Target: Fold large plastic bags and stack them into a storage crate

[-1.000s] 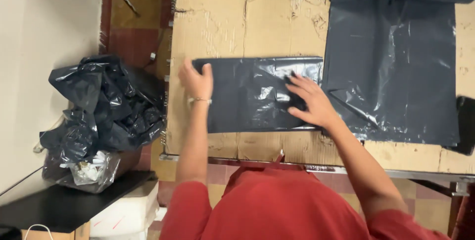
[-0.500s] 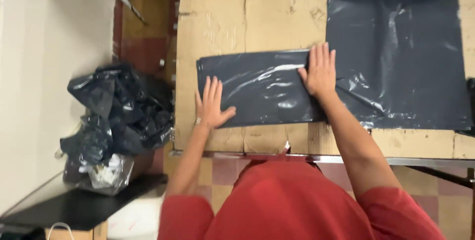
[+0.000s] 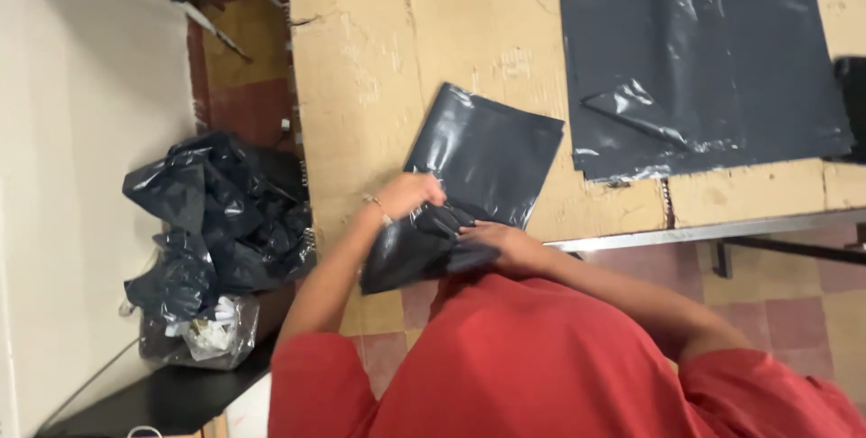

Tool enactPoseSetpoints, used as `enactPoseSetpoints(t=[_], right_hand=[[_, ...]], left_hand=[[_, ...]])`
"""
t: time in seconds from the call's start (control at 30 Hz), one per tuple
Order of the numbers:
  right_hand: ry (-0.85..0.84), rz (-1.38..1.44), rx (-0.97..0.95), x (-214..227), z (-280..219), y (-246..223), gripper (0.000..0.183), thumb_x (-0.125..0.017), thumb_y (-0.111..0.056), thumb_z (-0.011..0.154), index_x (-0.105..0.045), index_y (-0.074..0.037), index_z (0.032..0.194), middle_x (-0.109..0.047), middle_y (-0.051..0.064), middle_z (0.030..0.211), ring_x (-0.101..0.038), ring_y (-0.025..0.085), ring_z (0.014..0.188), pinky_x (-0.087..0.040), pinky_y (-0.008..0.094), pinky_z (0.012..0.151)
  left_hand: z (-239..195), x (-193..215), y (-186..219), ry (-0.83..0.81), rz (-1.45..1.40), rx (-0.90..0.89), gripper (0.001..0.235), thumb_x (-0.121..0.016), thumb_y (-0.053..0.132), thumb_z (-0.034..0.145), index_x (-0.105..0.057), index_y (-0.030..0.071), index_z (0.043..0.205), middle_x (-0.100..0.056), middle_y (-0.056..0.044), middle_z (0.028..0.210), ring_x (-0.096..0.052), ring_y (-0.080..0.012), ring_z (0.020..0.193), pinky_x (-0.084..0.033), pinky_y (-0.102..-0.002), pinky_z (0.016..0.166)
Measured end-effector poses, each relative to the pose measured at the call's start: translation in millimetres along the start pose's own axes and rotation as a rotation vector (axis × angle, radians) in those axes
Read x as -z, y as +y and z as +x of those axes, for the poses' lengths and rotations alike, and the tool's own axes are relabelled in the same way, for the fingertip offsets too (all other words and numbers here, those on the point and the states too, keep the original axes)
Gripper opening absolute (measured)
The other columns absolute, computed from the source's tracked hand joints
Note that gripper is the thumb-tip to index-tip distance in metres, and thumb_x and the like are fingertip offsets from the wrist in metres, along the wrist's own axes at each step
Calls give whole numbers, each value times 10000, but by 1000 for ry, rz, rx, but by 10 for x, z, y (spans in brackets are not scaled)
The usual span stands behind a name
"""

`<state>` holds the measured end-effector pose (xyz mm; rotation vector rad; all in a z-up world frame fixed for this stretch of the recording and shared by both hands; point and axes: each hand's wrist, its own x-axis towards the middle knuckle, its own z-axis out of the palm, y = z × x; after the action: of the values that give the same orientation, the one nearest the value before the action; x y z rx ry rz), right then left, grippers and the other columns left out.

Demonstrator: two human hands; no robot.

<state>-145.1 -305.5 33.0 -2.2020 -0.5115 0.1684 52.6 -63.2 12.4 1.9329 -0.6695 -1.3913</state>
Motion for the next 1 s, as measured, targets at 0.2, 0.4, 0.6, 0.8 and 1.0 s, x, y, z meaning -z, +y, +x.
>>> enactPoseSetpoints(t=[0.2,0.4,0.6,0.8,1.0], right_hand=[[497,1219,-907,342,16,225,600,-703,-428,987,-570,0,1387,-635,229,1342,-656,332,1211,-519,497,1050],[438,1710,-944,199,-300,685,421,-665,-477,998,-654,-103,1191,-702,97,1104,-726,229,941,-605,370,831],[533,961,-656,1949,-1084,1018,326,-682,-200,965,-659,-18,1235,-732,209,1047,-747,291,920,-595,396,823],[750,-449,-664,3692,-1557,2769,305,-807,-328,921,-694,-135,1130,-657,110,1096,-622,343,994,-503,453,868],[480,-803,-956,4332,-1212,3451,785,-873,-520,734,-536,-25,1243,-623,211,1173,-606,427,1006,-497,503,849]], left_hand=[[254,202,-667,596,-662,36,432,-503,549,1016,-752,196,1015,-671,102,848,-644,-63,857,-495,-219,821],[48,-129,-264,1082,310,77,336,-660,441,1009,-612,179,805,-630,-47,697,-674,-262,728,-499,-382,666],[67,189,175,1349,802,258,309,-779,436,855,-654,223,1040,-657,-24,940,-663,-289,886,-524,-434,737],[1819,-575,2597,888,1025,-354,538,-704,215,725,-669,138,1256,-637,-55,1317,-567,-287,1252,-508,-460,904],[2629,-1159,3371,525,1302,-575,663,-686,85,746,-574,168,1394,-569,-24,1311,-531,-247,1129,-438,-440,828]])
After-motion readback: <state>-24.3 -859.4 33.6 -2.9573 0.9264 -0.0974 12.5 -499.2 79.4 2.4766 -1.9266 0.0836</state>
